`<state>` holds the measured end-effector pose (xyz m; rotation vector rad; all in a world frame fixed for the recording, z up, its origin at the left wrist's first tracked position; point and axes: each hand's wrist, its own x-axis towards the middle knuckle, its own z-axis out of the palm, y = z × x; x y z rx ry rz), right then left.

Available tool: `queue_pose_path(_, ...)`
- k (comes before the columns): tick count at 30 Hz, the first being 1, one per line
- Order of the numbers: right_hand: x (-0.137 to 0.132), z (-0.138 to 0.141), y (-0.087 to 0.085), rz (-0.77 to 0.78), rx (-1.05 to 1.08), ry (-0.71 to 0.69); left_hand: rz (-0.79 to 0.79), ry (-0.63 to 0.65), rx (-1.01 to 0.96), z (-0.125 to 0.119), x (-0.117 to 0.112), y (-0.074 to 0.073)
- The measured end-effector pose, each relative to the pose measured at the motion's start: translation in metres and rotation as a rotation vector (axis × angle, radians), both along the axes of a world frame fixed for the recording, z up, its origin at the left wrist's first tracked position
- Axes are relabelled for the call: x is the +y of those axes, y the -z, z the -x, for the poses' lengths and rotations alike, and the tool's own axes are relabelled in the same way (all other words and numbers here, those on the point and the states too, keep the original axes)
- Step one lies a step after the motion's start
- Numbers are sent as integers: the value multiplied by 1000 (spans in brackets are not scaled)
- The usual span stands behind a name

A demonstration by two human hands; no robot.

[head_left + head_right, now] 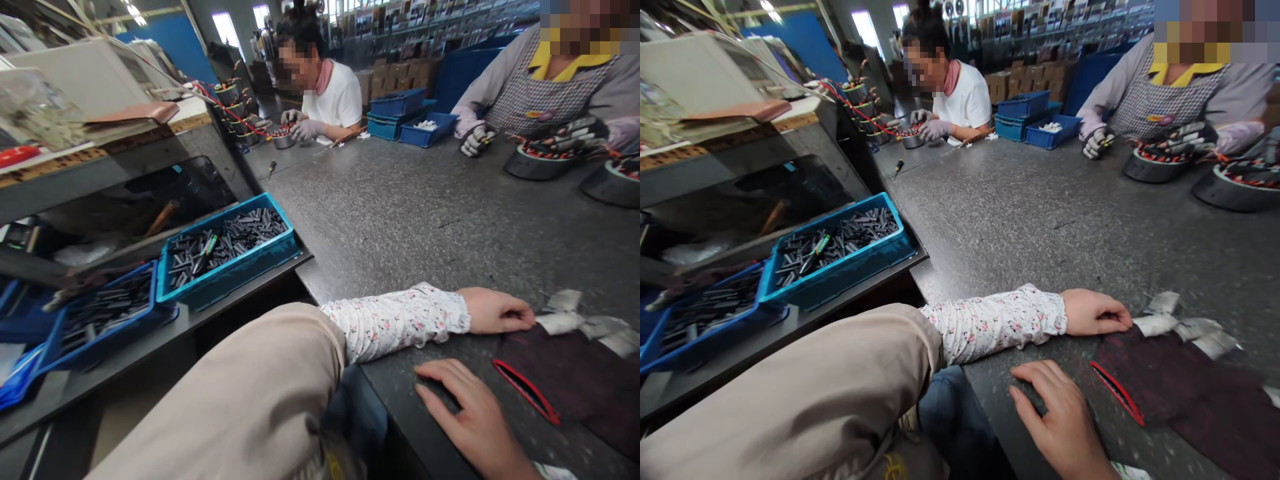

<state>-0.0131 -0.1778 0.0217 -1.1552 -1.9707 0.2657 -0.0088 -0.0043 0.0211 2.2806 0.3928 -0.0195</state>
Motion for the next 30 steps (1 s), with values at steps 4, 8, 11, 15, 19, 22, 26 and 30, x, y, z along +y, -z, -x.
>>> queue_pose_path(4, 0, 0, -1, -1, 6, -5, -5, -11, -7, -1, 1, 2)
queue_pose_path(8, 0, 1, -3, 4, 12, -2, 5, -6, 1, -1, 0, 2)
queue_pose_path(11, 0, 1, -3, 0, 12, 2, -1, -15, -14, 0, 0, 2)
queue_pose_path(15, 0, 1, -2, 2, 4, -4, 4, 3, -9, -3, 2, 5)
queue_pose_path(19, 0, 0, -1, 3, -4, -3, 6, -1, -10, -6, 3, 10)
queue_pose_path(22, 0, 0, 0, -1, -3, -5, 0, -7, -23, -7, 4, 13)
queue_pose_path(26, -1, -1, 2, 8, 2, -9, 17, -5, -26, -8, 5, 15)
queue_pose_path(30, -1, 0, 0, 14, 12, -7, 15, -1, -16, -7, 5, 14)
